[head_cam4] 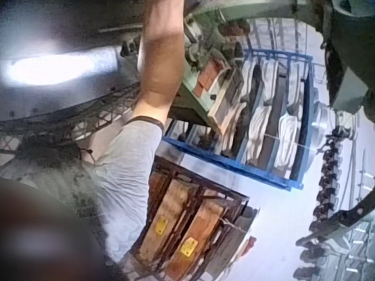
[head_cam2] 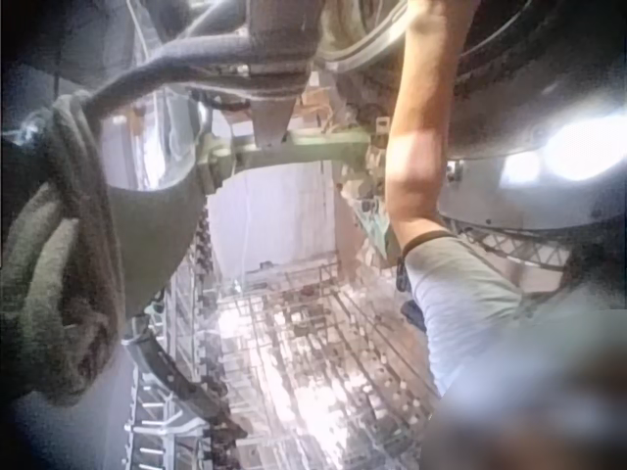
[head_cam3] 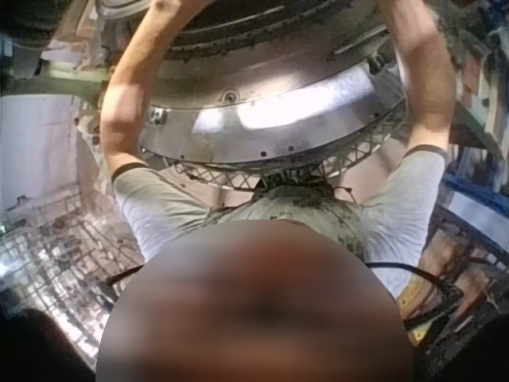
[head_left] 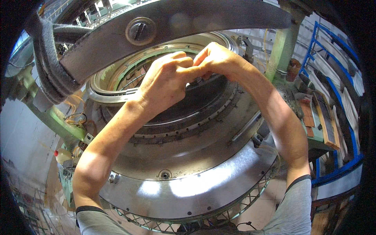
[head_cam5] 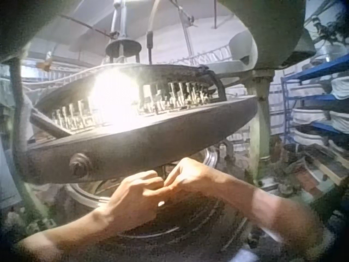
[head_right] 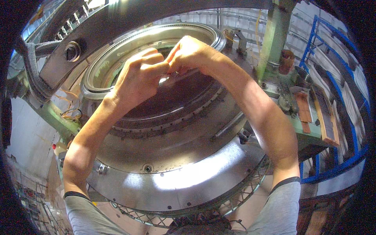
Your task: The person repeatedly picks up small cylindrical metal parts from a tray, aligns them by hand, and places them into slots around the rim of a large circular metal machine. The person continues this cycle of picking, aligning, and inserting throughout the clip.
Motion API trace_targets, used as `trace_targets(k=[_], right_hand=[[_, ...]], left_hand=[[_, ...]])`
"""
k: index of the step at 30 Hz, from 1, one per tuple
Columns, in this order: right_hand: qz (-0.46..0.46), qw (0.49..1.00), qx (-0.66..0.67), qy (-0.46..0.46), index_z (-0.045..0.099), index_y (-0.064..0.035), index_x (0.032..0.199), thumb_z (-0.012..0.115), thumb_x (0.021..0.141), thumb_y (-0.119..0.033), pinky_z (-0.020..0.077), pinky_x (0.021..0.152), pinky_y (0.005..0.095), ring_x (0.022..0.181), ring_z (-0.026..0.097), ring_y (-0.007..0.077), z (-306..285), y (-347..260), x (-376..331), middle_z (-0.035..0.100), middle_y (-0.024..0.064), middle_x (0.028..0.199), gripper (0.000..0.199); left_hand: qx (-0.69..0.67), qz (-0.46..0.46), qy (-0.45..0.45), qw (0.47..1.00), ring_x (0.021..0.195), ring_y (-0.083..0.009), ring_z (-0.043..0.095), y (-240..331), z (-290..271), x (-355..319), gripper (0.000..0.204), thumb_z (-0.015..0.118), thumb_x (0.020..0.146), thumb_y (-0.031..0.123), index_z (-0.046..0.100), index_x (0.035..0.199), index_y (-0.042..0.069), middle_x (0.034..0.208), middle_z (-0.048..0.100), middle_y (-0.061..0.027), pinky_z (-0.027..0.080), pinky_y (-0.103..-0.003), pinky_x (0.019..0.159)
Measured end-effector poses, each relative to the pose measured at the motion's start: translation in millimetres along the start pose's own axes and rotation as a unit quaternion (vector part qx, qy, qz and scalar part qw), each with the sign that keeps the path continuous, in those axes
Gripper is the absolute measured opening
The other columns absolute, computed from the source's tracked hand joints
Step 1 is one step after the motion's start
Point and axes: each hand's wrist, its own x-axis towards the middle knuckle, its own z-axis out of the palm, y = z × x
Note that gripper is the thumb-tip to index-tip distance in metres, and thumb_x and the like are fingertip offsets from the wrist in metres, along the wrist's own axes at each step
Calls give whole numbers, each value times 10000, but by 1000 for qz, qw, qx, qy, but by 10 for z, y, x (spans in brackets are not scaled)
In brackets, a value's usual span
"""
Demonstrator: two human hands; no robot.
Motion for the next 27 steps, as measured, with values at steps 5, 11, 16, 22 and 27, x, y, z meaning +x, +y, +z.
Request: trace_targets(k=[5, 11, 16, 22, 27], right_hand=[[-1, 1000, 7, -7, 812, 13, 894, 844, 769, -193, 546, 651, 264, 684, 668, 128, -36, 29, -13, 733, 61, 763, 243], [-1, 999, -8, -37, 809, 42, 951, 806, 773, -174, 531, 655, 258, 701, 665, 122, -96, 10, -20, 741, 73, 797, 280], [-17, 1000, 1, -25, 804, 53, 941, 772, 764, -139, 529, 650, 261, 694, 667, 126, -73, 20, -25, 735, 77, 785, 263], [5, 1000, 1, -10, 802, 49, 933, 776, 751, -72, 566, 668, 277, 690, 681, 145, -90, 23, -16, 740, 89, 792, 221], [3, 1000, 0, -10, 800, 48, 933, 776, 750, -47, 574, 674, 283, 703, 688, 147, -100, 31, -11, 745, 96, 797, 207]], left_hand=[[-9, -6, 7, 1000, 872, -303, 650, -9, 32, 11, 426, 660, 700, -50, 763, 1073, 129, 848, 646, -85, 556, -424, 775], [-6, -22, 6, 1000, 853, -312, 644, -8, 46, 13, 224, 660, 709, -44, 696, 900, 69, 826, 632, -91, 555, -426, 761], [-5, -16, 8, 1000, 843, -320, 643, -5, 61, 44, 162, 664, 704, -41, 640, 833, 53, 812, 618, -91, 556, -427, 752], [-4, -15, 2, 1000, 871, -318, 649, -3, 70, 83, 175, 663, 692, -48, 636, 835, 49, 821, 622, -90, 560, -428, 766], [-2, -18, -6, 1000, 897, -326, 653, 2, 88, 105, 201, 657, 680, -59, 646, 852, 45, 836, 634, -98, 559, -432, 785]])
